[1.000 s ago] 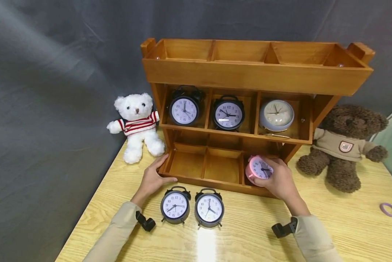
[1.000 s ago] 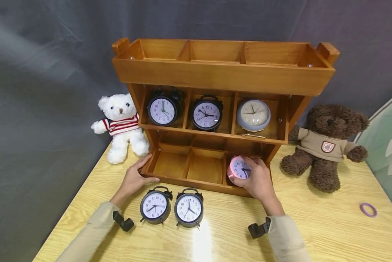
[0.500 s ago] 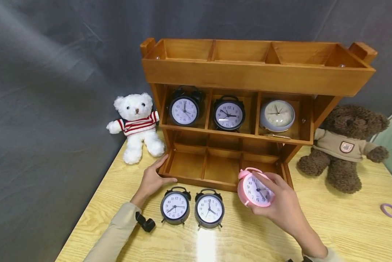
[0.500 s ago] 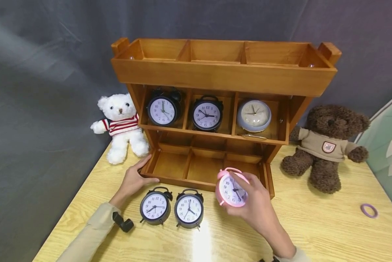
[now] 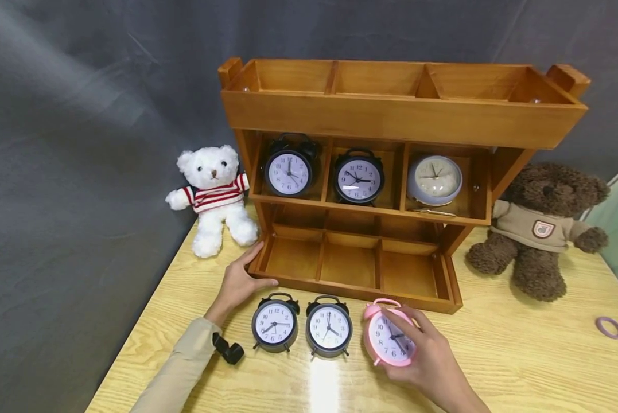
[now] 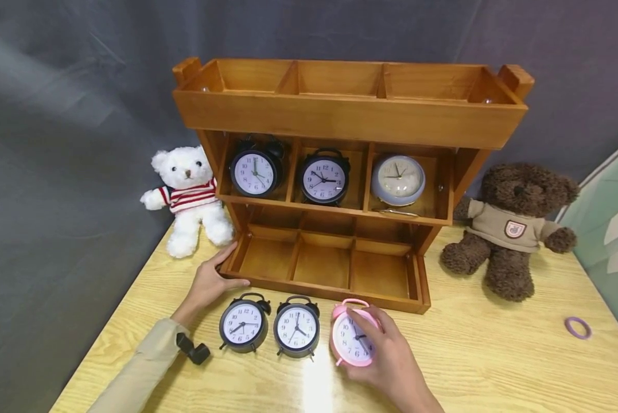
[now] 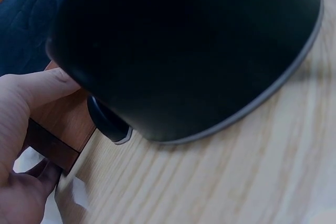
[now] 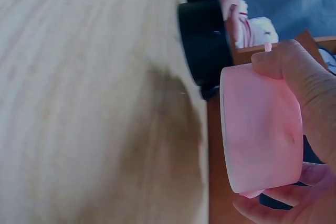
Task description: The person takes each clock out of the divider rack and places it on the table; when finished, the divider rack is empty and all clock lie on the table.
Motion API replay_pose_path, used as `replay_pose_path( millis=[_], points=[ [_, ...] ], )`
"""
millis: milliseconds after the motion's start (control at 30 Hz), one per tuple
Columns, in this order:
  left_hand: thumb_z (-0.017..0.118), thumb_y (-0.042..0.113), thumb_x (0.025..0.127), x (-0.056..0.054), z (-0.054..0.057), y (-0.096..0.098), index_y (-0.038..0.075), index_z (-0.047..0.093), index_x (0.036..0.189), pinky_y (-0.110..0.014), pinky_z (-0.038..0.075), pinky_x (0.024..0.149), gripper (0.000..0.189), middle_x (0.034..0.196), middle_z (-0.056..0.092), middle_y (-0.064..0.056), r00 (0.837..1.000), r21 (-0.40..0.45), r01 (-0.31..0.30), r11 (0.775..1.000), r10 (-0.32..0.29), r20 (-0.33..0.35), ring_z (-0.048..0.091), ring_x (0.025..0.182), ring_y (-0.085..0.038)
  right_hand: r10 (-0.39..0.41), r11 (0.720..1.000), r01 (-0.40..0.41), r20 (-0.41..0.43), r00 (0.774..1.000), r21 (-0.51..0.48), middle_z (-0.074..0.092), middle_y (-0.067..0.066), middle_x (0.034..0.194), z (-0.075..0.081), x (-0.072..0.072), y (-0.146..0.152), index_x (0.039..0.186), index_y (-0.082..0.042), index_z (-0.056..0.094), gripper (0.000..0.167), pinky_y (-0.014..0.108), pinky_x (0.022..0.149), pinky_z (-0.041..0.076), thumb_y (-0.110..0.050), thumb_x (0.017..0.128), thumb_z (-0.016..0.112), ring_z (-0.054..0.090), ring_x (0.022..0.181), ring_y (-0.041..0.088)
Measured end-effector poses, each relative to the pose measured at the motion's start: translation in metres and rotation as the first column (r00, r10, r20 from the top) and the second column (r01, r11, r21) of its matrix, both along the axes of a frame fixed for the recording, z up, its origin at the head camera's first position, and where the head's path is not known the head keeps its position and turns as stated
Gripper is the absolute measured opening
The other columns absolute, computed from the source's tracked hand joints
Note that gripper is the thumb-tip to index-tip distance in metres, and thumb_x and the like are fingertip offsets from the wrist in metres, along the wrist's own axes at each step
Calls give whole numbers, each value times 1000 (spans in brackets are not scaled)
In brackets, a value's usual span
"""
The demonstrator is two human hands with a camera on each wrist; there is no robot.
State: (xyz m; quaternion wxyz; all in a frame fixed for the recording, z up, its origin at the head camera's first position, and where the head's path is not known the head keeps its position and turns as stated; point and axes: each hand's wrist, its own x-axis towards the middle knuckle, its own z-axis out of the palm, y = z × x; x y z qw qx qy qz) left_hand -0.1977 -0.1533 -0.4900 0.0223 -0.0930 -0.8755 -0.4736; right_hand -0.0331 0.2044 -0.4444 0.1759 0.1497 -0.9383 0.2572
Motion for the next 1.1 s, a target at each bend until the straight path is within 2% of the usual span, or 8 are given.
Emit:
replay_pose_path(
  millis=[167,500,767,1100],
  points=[
    [92,28,61,0,0,-1,19,45,146,-48,34,115,97,151,43,-5,1000,0,-2,1000,2,-7,37,141,-30,-3,1000,3,20,1000,0,60,11,120,-11,0,-4,126,-18,65,89,47,77,58,-33,44,95,65,100,27],
    [92,28,61,0,0,0,21,45,146,-47,32,116,97,152,43,-3,1000,7,-1,1000,1,5,36,142,-28,-7,1000,9,85,996,-20,60,15,122,-19,-1,-10,126,-17,65,85,51,79,58,-38,49,94,65,102,34],
    [92,28,62,-1,0,0,20,45,146,-48,32,116,97,152,42,-3,1000,6,4,1000,-4,3,36,142,-28,-15,1000,16,98,995,-6,60,13,121,-25,-2,-10,126,-18,65,82,48,79,58,-39,51,93,65,102,31],
    [92,29,61,-1,-2,-2,23,45,146,-49,33,115,97,152,42,-2,1000,7,-1,1000,1,14,36,142,-28,-25,1000,28,174,984,-14,56,13,128,-28,-2,-10,131,-19,61,86,47,83,58,-38,53,93,64,106,29]
  ],
)
